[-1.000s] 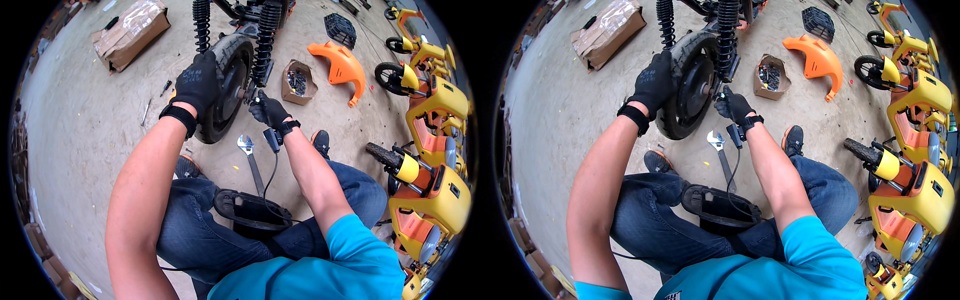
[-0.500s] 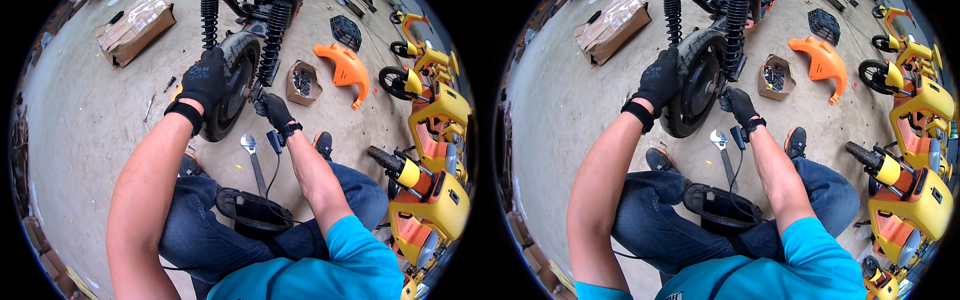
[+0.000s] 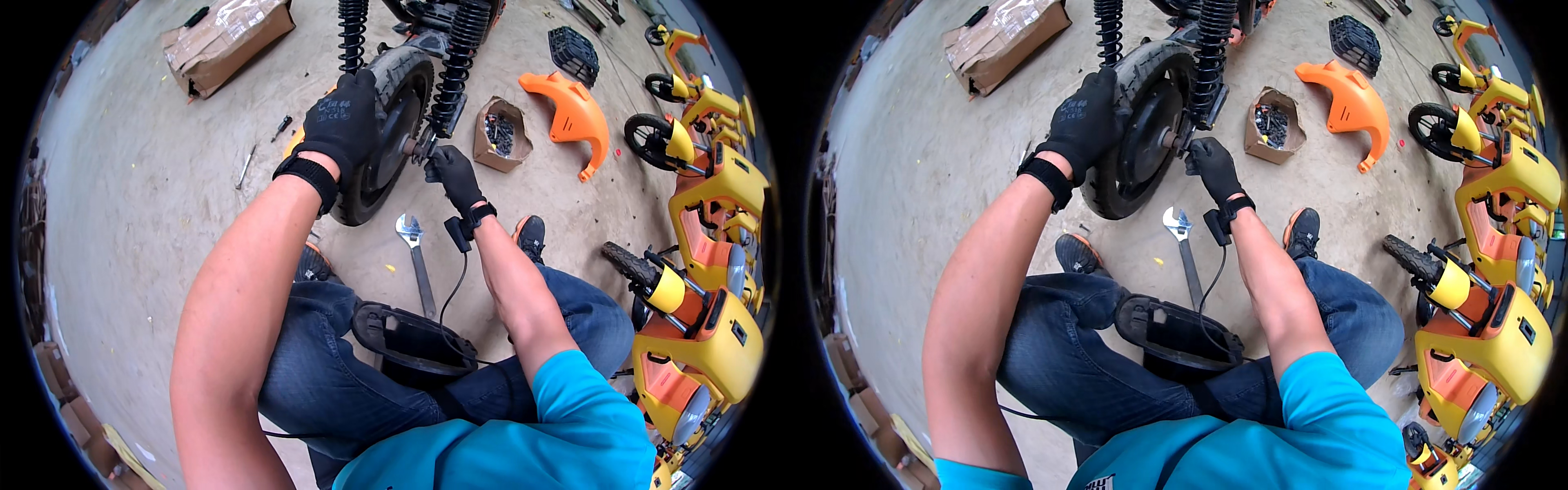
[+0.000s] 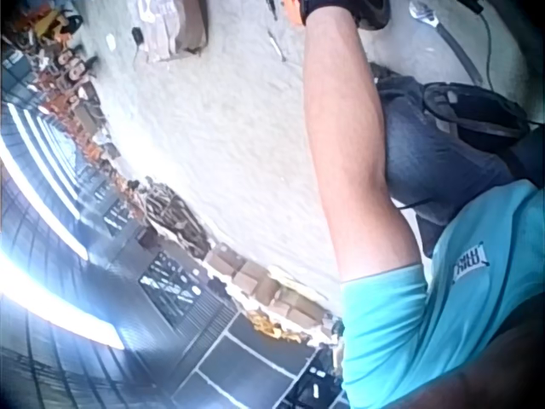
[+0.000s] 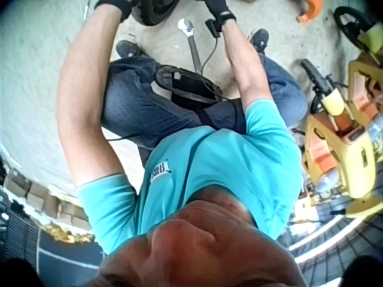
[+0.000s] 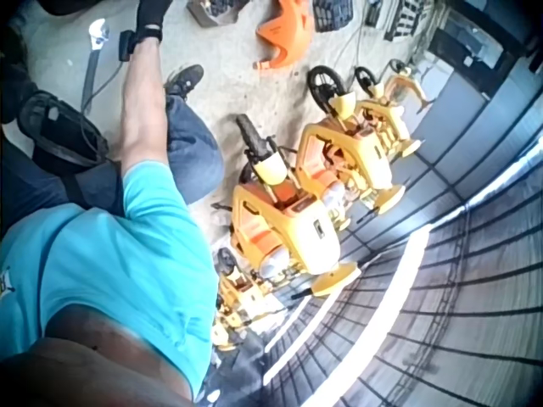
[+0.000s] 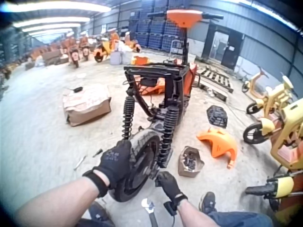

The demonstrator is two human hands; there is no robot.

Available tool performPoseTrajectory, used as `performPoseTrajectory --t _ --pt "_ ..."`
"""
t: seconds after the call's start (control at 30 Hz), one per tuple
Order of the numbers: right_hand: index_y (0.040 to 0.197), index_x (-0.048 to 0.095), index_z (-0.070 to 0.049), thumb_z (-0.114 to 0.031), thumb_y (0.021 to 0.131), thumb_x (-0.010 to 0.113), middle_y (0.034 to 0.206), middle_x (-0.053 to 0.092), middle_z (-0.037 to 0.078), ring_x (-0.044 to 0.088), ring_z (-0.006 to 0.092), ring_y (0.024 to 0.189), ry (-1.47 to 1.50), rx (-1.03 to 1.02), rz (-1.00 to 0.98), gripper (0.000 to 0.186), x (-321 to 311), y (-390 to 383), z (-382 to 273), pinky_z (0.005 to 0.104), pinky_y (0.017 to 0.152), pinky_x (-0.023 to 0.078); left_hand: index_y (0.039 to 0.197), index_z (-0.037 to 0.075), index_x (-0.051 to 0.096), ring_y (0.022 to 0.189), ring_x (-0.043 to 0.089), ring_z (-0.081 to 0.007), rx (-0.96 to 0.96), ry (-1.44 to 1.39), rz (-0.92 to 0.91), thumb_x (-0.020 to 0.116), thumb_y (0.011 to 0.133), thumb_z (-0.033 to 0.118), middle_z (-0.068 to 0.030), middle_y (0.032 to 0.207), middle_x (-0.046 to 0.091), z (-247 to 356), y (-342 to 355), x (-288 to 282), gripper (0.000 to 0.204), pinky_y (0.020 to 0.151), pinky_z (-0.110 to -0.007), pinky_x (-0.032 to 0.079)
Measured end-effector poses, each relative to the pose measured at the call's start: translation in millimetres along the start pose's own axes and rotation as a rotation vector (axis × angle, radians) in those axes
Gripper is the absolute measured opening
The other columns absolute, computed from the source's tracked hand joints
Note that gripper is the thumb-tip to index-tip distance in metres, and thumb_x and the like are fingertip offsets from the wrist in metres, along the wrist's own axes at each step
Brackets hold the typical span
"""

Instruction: The person removes a nut from the rear wheel axle of a motorcycle using a wrench and a socket tool, then holds the removed nut.

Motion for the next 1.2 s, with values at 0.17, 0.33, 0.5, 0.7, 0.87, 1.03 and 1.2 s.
performPoseTrajectory --t 0.17,0.33,0.5,0.7,0.87,1.03,1.2 --pt "0.106 0.060 -0.005 -0.062 0.097 0.040 0.077 0.064 0.010 0.064 0.0192 0.063 0.358 0.411 -0.010 0.061 -8 -13 34 0.0323 0.064 0.057 0.121 0.005 0.047 0.099 0.062 -0.0422 -0.036 0.017 -0.026 0.063 0.083 0.020 -0.0237 0.113 0.058 -1 -3 -5 0.043 0.082 -0.049 0.051" --pt "0.099 0.060 -0.002 -0.072 0.089 0.045 0.076 0.063 0.009 0.061 0.0172 0.060 0.395 0.530 0.033 0.072 -11 -34 84 0.0297 0.058 0.054 0.120 0.005 0.047 0.100 0.062 -0.0423 -0.041 0.022 -0.043 0.063 0.083 0.019 -0.0236 0.112 0.058 6 2 -1 0.043 0.082 -0.049 0.051" --pt "0.091 0.061 -0.003 -0.072 0.091 0.042 0.072 0.062 0.005 0.054 0.0123 0.053 0.426 0.551 -0.122 0.071 18 -17 34 0.0237 0.049 0.044 0.118 0.002 0.048 0.097 0.064 -0.0416 -0.027 0.025 -0.038 0.062 0.083 0.019 -0.0246 0.113 0.057 4 -2 -6 0.041 0.082 -0.048 0.052" --pt "0.087 0.063 -0.007 -0.057 0.099 0.041 0.066 0.056 -0.001 0.048 0.0079 0.050 0.170 0.501 -0.159 0.056 12 0 26 0.0224 0.046 0.037 0.122 0.006 0.048 0.100 0.062 -0.0418 -0.052 0.004 -0.040 0.063 0.083 0.021 -0.0228 0.113 0.058 1 -1 -2 0.044 0.082 -0.050 0.051" --pt "0.085 0.063 -0.008 -0.054 0.098 0.043 0.065 0.053 -0.002 0.046 0.0081 0.051 0.150 0.369 -0.099 0.052 17 -1 26 0.0242 0.047 0.036 0.121 0.006 0.048 0.100 0.062 -0.0417 -0.029 0.008 -0.020 0.062 0.084 0.021 -0.0231 0.112 0.058 -1 0 -2 0.042 0.082 -0.050 0.051" --pt "0.085 0.060 -0.006 -0.050 0.098 0.045 0.068 0.055 0.001 0.050 0.0108 0.056 -0.070 0.266 0.000 0.048 10 -2 21 0.0270 0.050 0.039 0.120 0.006 0.048 0.098 0.062 -0.0419 -0.055 0.007 -0.037 0.062 0.085 0.022 -0.0231 0.110 0.059 0 0 -1 0.041 0.081 -0.049 0.051" --pt "0.095 0.056 -0.004 -0.050 0.097 0.045 0.071 0.059 0.005 0.056 0.0148 0.061 -0.406 -0.025 0.049 0.048 3 -3 5 0.0289 0.053 0.044 0.120 0.006 0.048 0.098 0.063 -0.0418 -0.028 -0.003 -0.014 0.062 0.085 0.023 -0.0229 0.110 0.059 -2 0 1 0.041 0.081 -0.049 0.051"
Point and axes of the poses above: each hand's wrist, its own y-axis towards the middle knuckle, its own x-axis out of the palm, z = x × y, the point moved 8 cm from there along y, towards the middle knuckle
